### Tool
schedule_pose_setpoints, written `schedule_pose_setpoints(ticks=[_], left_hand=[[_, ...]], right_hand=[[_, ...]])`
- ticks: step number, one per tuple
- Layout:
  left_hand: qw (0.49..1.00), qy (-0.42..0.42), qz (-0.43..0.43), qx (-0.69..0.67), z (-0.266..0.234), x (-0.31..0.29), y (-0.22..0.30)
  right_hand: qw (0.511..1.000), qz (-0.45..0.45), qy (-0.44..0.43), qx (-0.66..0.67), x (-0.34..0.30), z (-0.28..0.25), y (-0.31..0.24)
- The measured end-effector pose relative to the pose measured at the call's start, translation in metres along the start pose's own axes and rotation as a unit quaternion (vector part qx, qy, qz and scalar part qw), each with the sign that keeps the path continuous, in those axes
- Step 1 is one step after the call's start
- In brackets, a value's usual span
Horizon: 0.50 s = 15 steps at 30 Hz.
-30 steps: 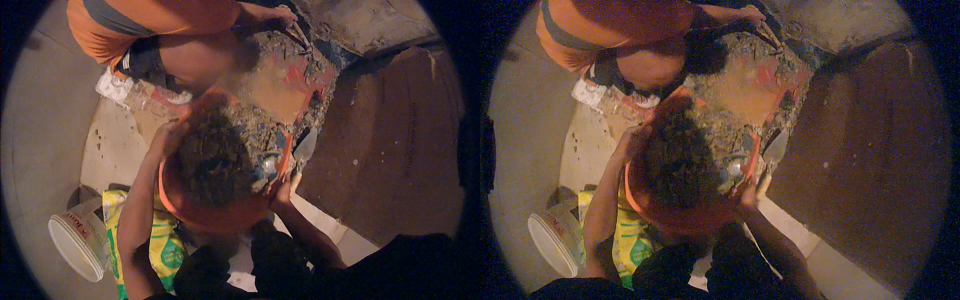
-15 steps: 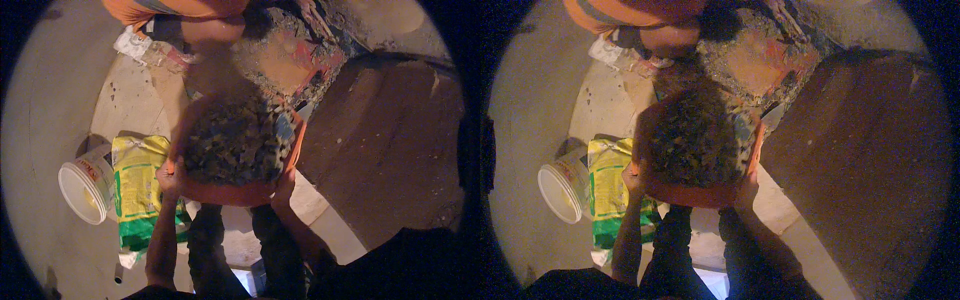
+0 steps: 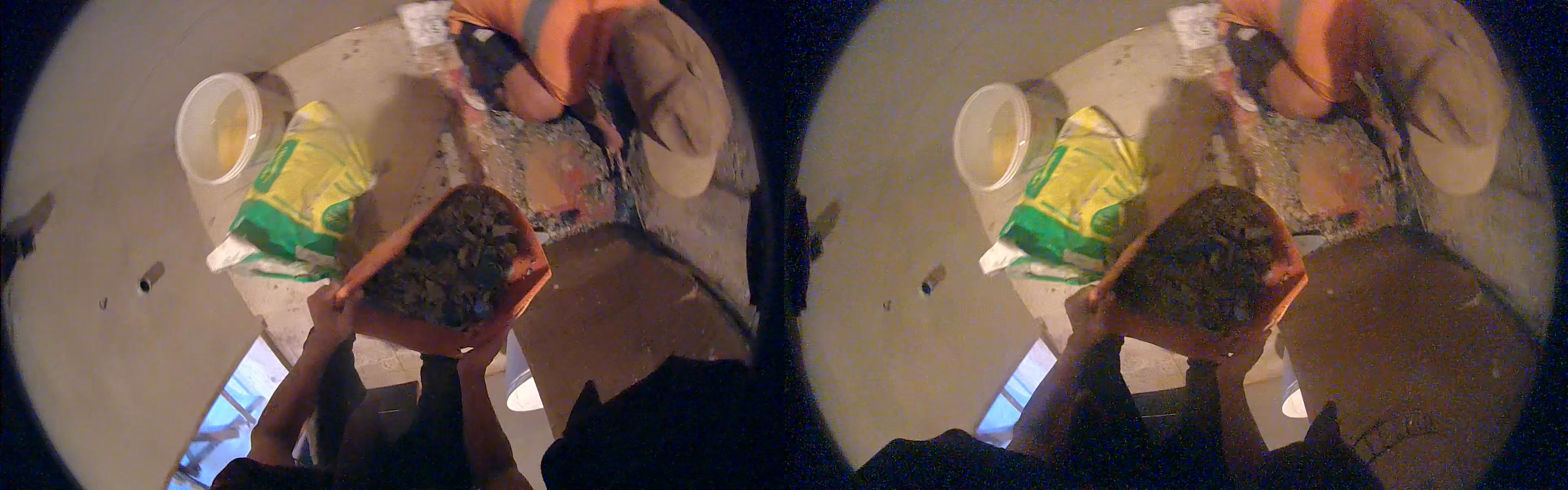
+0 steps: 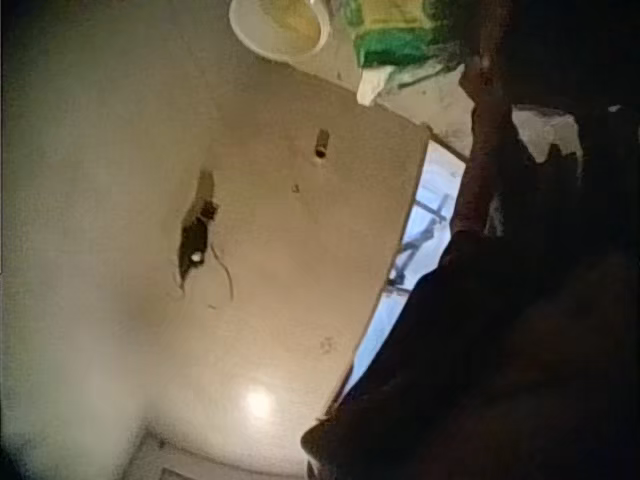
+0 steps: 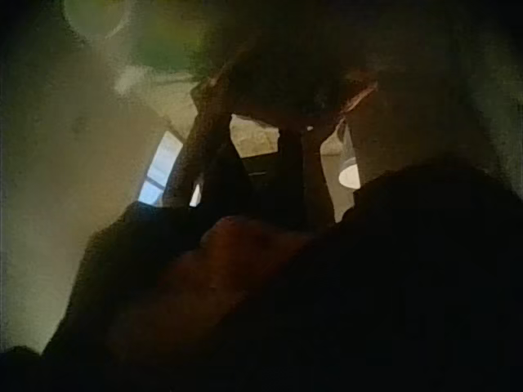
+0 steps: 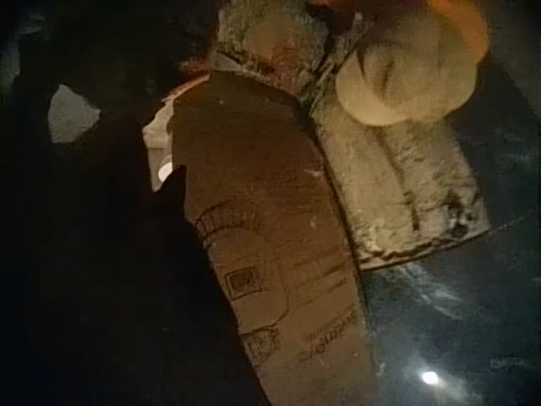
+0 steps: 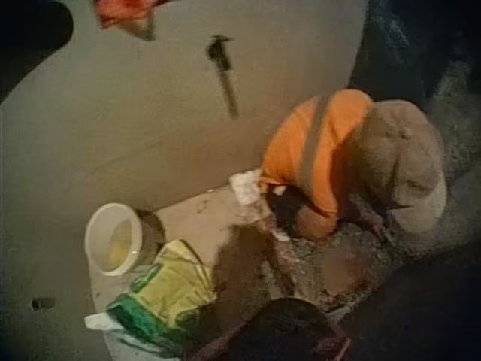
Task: The person uses a trowel to scrape and pry loose old tiles and adhesive from a floor surface, collecting the debris into an orange bucket. A coworker assists by using a hammer to break up the tiles. The person repeatedly scrapes the floor and transfers the resulting rubble into the bucket.
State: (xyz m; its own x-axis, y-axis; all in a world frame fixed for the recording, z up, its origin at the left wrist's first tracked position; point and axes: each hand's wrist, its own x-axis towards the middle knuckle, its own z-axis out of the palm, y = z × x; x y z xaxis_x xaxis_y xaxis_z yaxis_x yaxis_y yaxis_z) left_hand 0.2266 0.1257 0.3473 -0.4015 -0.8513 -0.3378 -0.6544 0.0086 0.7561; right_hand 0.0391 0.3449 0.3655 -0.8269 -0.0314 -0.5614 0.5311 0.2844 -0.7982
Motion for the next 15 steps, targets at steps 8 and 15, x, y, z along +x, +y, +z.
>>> schedule_pose_setpoints(ticks=[8,15], left_hand=[[0.991,0.069,-0.057,0.094,-0.1,-0.087,-0.038],[0.979,0.102,-0.174,0.031,-0.2,-0.163,-0.112]], right_hand=[[0.995,0.013,-0.027,-0.09,-0.073,-0.016,0.106],[0.962,-0.021,-0.116,-0.247,-0.189,0.037,0.133]])
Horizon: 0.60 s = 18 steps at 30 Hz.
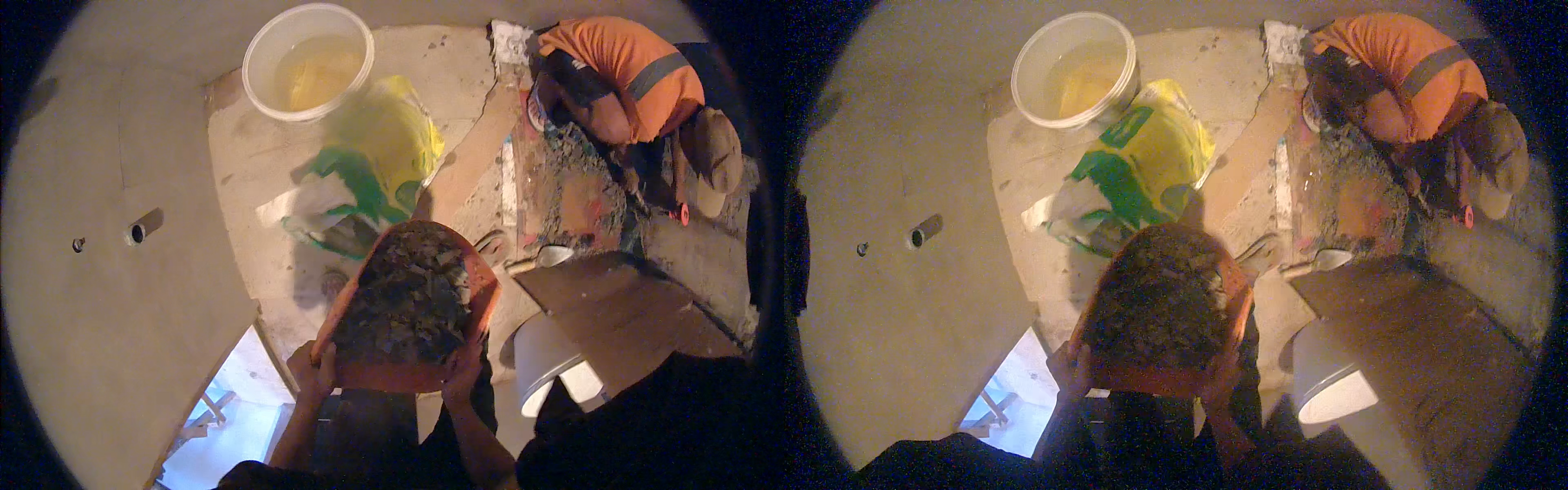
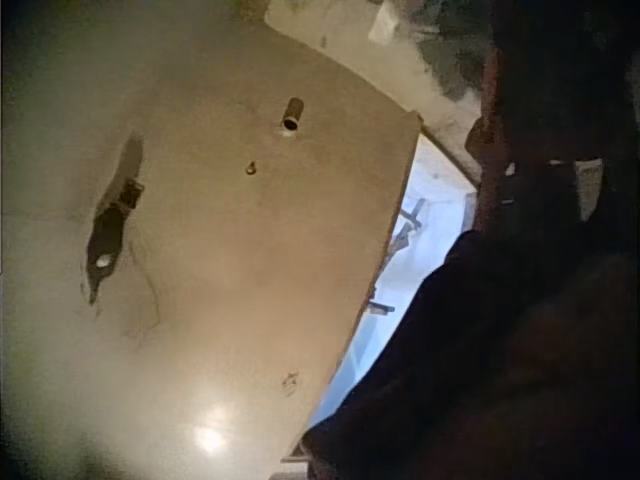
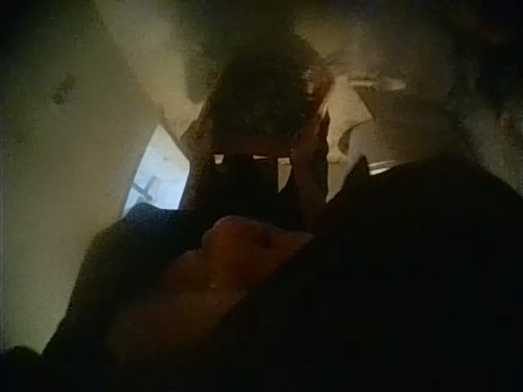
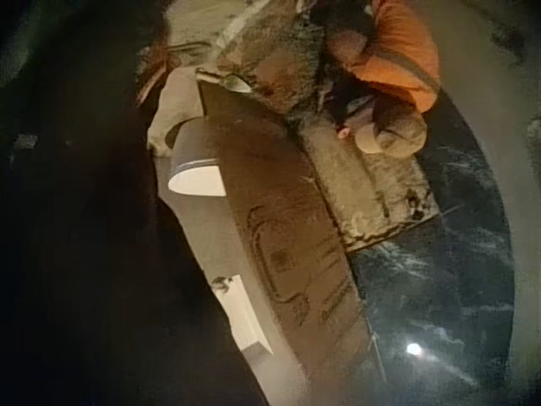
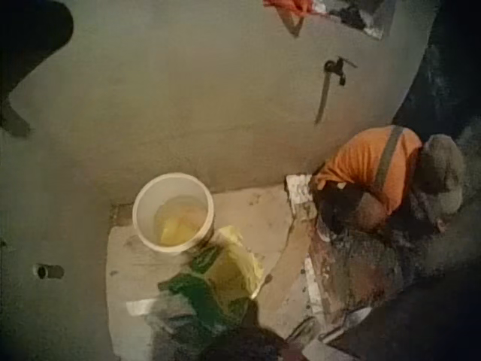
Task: The person uses a trowel to scrape and pry loose old tiles and adhesive from a floor surface, collecting the debris into an orange bucket. A coworker assists by using a hammer to break up the tiles. The person repeatedly scrapes the floor and transfers the resulting rubble into the bucket.
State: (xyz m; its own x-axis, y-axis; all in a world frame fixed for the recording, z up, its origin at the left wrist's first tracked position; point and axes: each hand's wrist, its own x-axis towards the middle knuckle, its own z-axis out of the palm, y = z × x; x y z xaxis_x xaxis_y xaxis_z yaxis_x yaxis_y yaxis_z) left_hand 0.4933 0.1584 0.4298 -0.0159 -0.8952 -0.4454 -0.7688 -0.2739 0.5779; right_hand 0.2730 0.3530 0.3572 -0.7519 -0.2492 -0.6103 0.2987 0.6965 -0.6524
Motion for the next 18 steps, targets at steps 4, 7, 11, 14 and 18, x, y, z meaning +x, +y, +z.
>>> schedule_pose_setpoints(ticks=[4,7,11,14,18], left_hand=[[0.998,0.043,-0.038,0.031,-0.041,-0.007,-0.067],[0.996,0.04,-0.071,0.038,-0.066,0.007,-0.087],[0.998,0.033,-0.052,0.032,-0.069,0.038,-0.101],[0.998,0.008,-0.033,0.05,-0.062,0.06,-0.125],[0.995,-0.001,0.005,0.102,-0.048,0.096,-0.122]], right_hand=[[0.976,-0.159,-0.053,-0.135,-0.044,0.046,-0.007],[0.968,-0.132,-0.07,-0.201,-0.049,0.094,0.007],[0.989,0.077,-0.089,-0.084,-0.038,0.148,0.013],[0.995,0.045,-0.047,-0.072,-0.036,0.185,0.005],[0.997,0.065,0.003,0.05,-0.009,0.22,0.036]])
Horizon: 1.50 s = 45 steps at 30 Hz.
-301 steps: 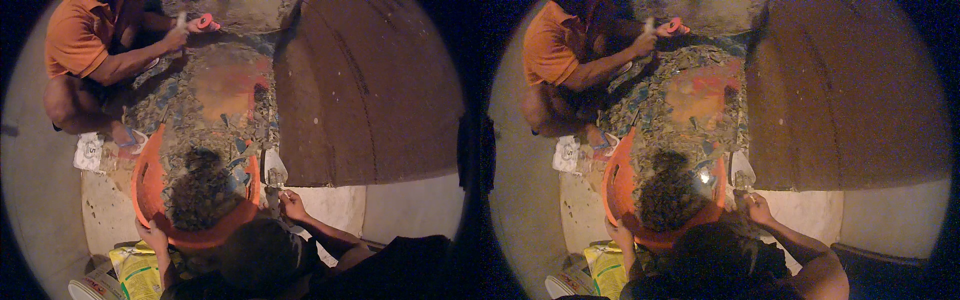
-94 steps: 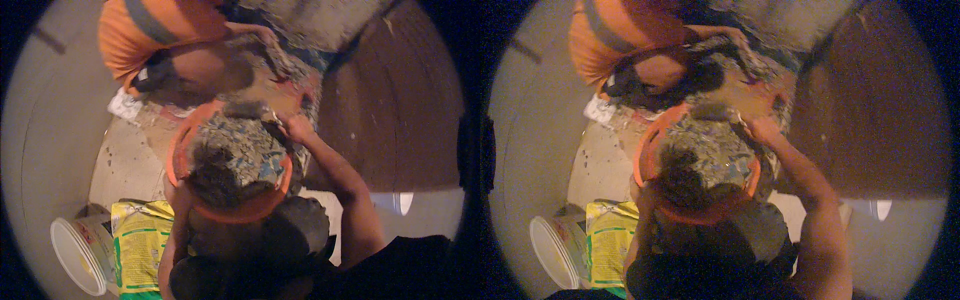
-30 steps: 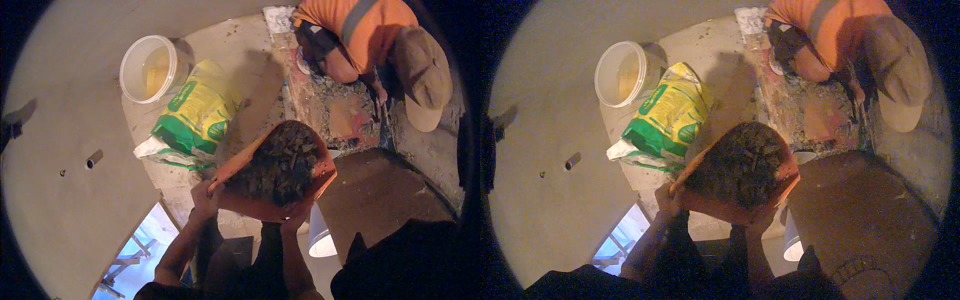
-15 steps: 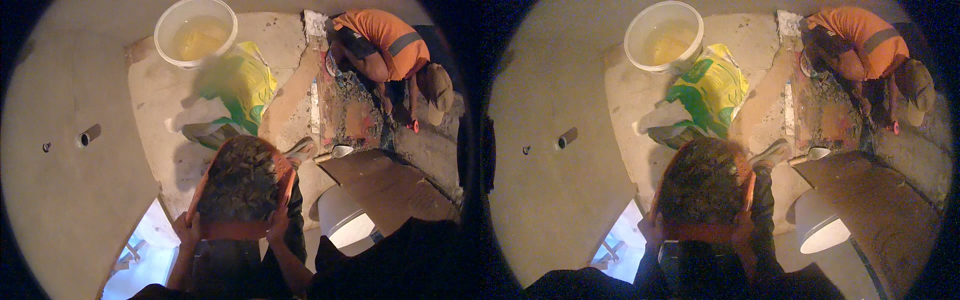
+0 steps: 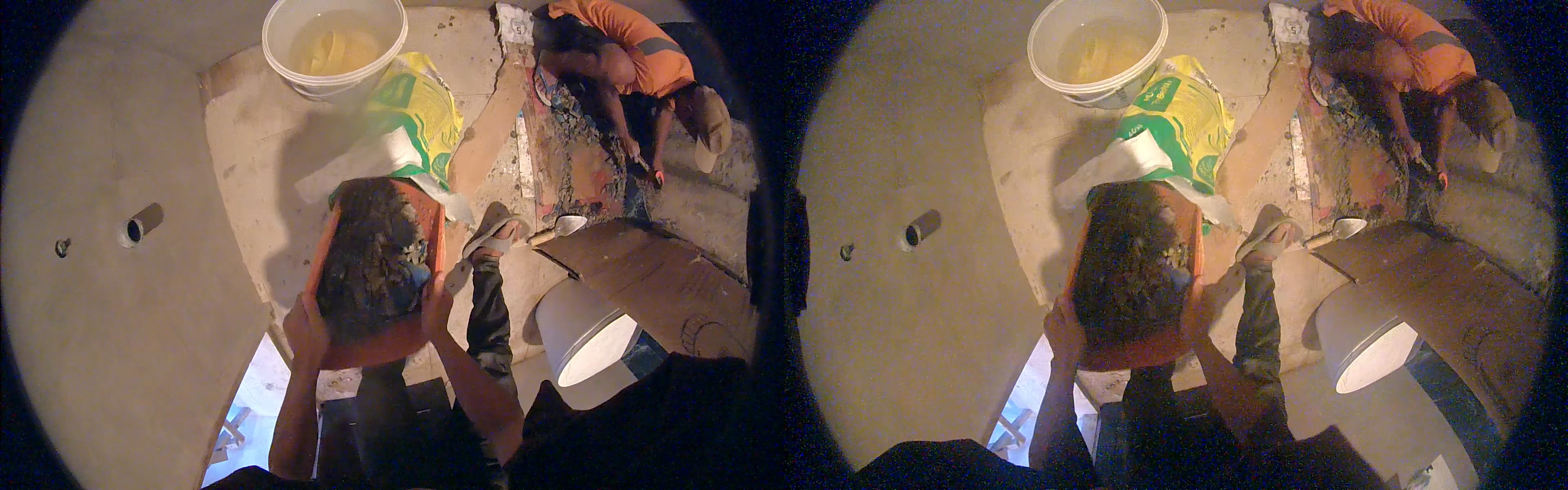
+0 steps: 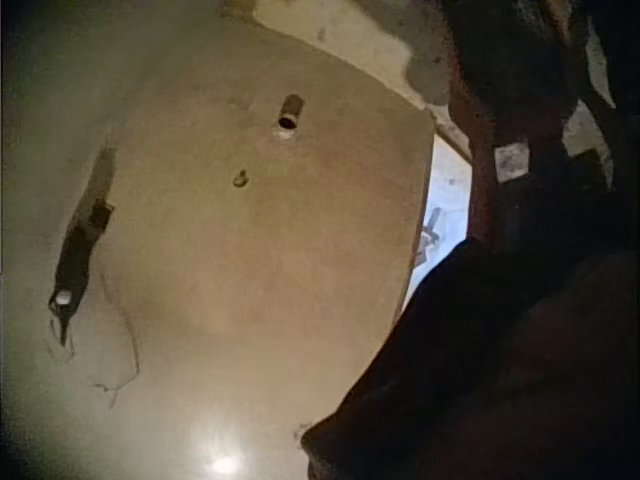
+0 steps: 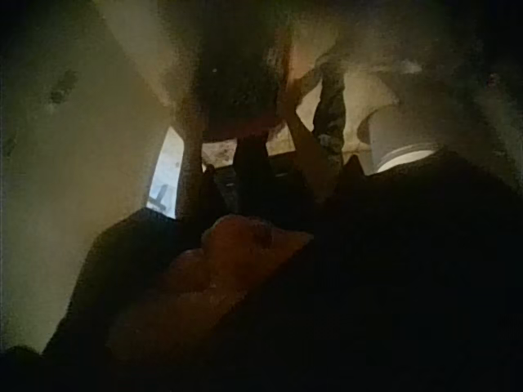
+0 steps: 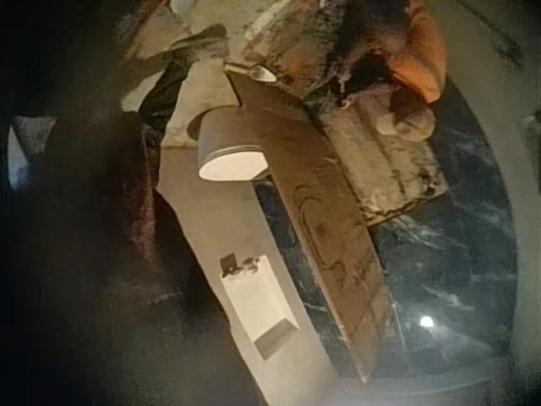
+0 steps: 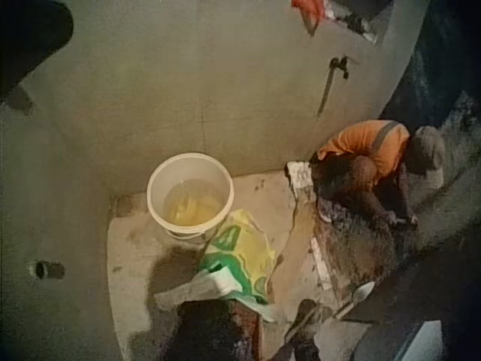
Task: The person uses a trowel to scrape and pry loose old tiles and adhesive from a floor surface, collecting the debris into an orange bucket. A coworker assists by using a hammer to break up the tiles. The person repeatedly scrapes the floor and transfers the resulting rubble into the bucket.
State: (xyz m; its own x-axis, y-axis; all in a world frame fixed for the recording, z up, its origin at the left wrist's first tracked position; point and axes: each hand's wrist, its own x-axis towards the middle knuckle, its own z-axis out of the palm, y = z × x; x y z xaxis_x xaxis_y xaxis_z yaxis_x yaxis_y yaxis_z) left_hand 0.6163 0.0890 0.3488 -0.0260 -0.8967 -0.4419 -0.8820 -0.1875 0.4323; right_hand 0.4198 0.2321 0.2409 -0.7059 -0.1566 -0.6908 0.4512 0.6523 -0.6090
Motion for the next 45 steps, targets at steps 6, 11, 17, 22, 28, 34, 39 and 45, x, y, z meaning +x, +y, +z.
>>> schedule_pose_setpoints(ticks=[6,11,17,22,28,34,39,45], left_hand=[[0.998,-0.055,0.031,-0.003,0.031,0.053,0.014],[0.996,-0.075,0.028,0.037,0.039,0.083,0.015],[0.992,-0.101,-0.059,0.05,0.036,0.1,0.029],[0.983,-0.139,-0.115,0.041,0.028,0.124,0.062],[0.953,-0.262,0.154,0.02,0.042,0.189,0.084],[0.927,-0.339,0.157,-0.019,0.068,0.231,0.138],[0.912,-0.407,-0.023,-0.05,0.072,0.268,0.095],[0.864,-0.472,-0.009,0.174,0.051,0.271,0.221]], right_hand=[[0.991,-0.069,0.011,-0.112,0.043,0.016,-0.006],[0.984,-0.086,0.004,-0.155,0.065,0.028,-0.006],[0.948,-0.194,-0.005,-0.252,0.089,0.038,-0.002],[0.938,-0.241,-0.047,-0.246,0.121,0.024,-0.023],[0.926,-0.182,-0.198,-0.265,0.181,-0.01,-0.05],[0.916,-0.175,-0.252,-0.259,0.234,-0.02,-0.06],[0.921,-0.175,-0.272,-0.219,0.254,-0.01,-0.069],[0.813,-0.379,-0.208,-0.39,0.276,-0.021,-0.068]])
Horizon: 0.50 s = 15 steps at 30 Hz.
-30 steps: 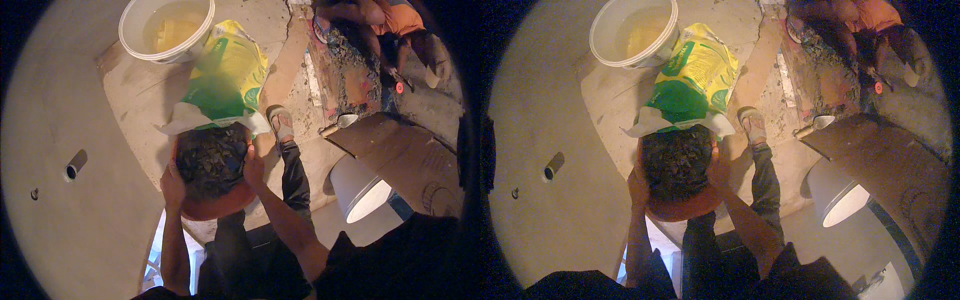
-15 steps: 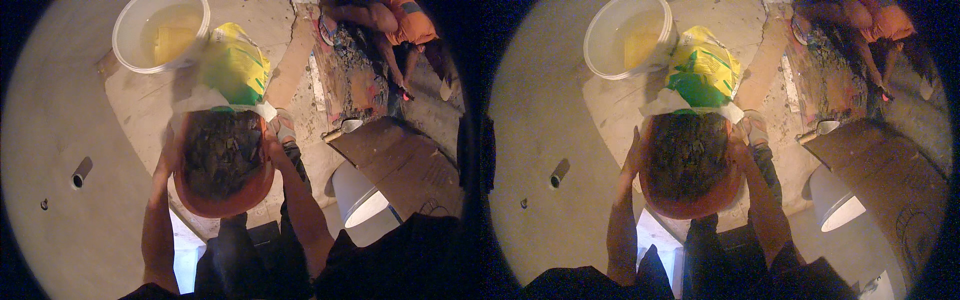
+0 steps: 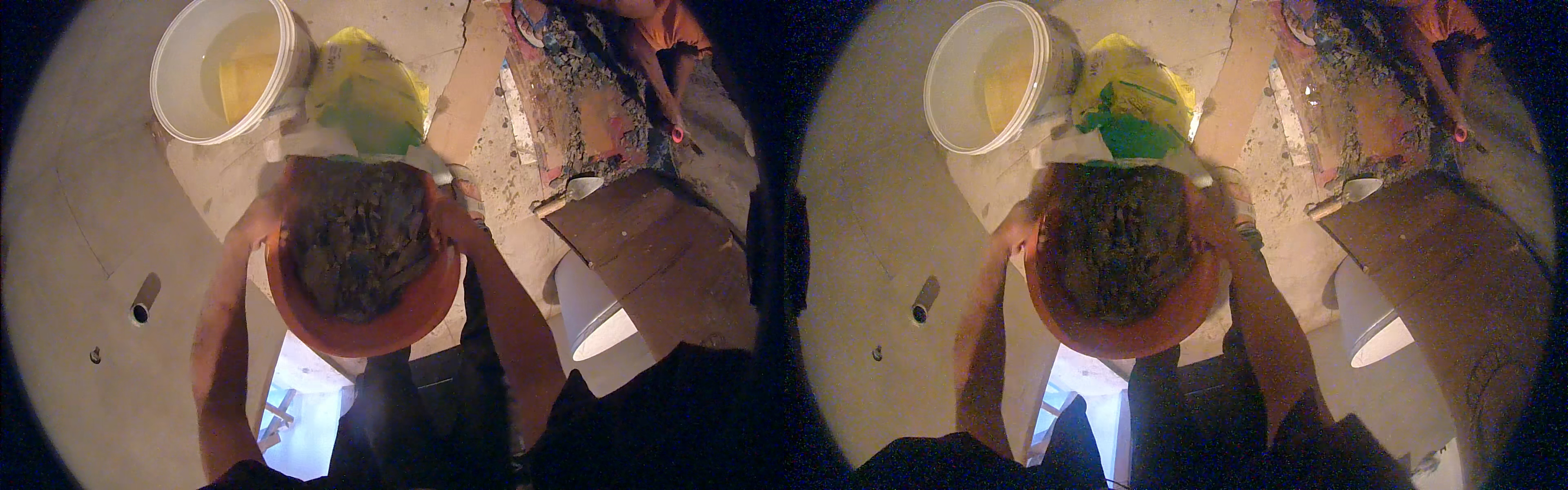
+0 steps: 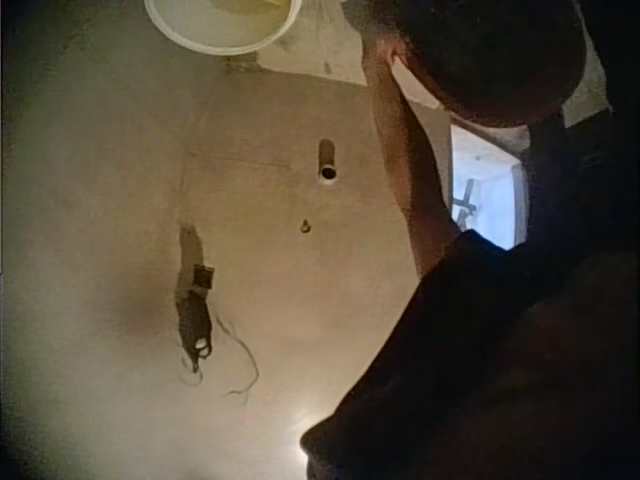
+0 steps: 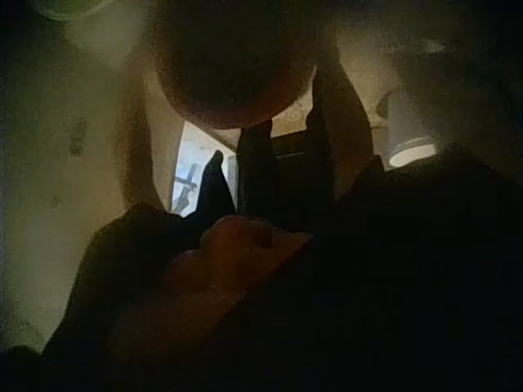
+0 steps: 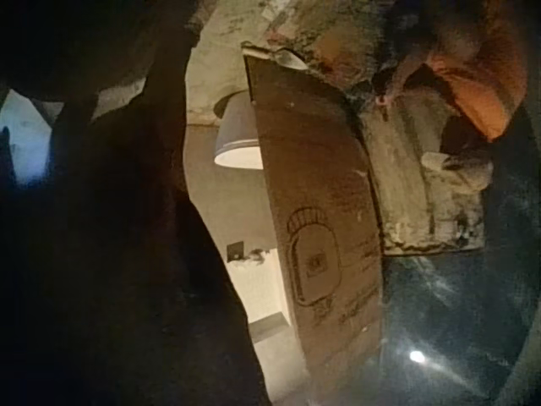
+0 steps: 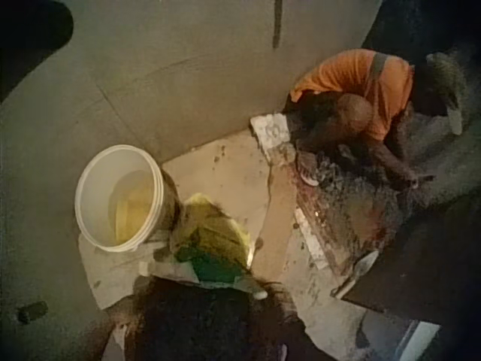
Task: The person uses a trowel to scrape and pry loose old tiles and adhesive from a floor surface, collecting the debris into an orange bucket. A coworker assists by using a hammer to break up the tiles. The person repeatedly scrapes the floor and transfers the resulting rubble into the bucket.
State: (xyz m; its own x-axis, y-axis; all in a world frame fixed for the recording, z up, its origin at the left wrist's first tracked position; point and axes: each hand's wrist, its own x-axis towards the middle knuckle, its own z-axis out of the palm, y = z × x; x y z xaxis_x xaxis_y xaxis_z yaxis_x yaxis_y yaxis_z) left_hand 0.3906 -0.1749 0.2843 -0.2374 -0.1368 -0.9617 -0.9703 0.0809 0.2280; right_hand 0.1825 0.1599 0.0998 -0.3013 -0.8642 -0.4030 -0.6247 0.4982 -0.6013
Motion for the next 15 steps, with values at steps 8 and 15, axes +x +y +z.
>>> schedule_pose_setpoints(ticks=[8,15], left_hand=[[0.953,0.131,0.243,-0.128,0.023,0.04,-0.021],[0.977,0.12,0.17,0.037,0.028,0.036,-0.054]], right_hand=[[0.976,0.12,-0.179,-0.011,0.042,-0.014,0.016],[0.94,0.142,-0.212,0.226,0.024,-0.044,0.005]])
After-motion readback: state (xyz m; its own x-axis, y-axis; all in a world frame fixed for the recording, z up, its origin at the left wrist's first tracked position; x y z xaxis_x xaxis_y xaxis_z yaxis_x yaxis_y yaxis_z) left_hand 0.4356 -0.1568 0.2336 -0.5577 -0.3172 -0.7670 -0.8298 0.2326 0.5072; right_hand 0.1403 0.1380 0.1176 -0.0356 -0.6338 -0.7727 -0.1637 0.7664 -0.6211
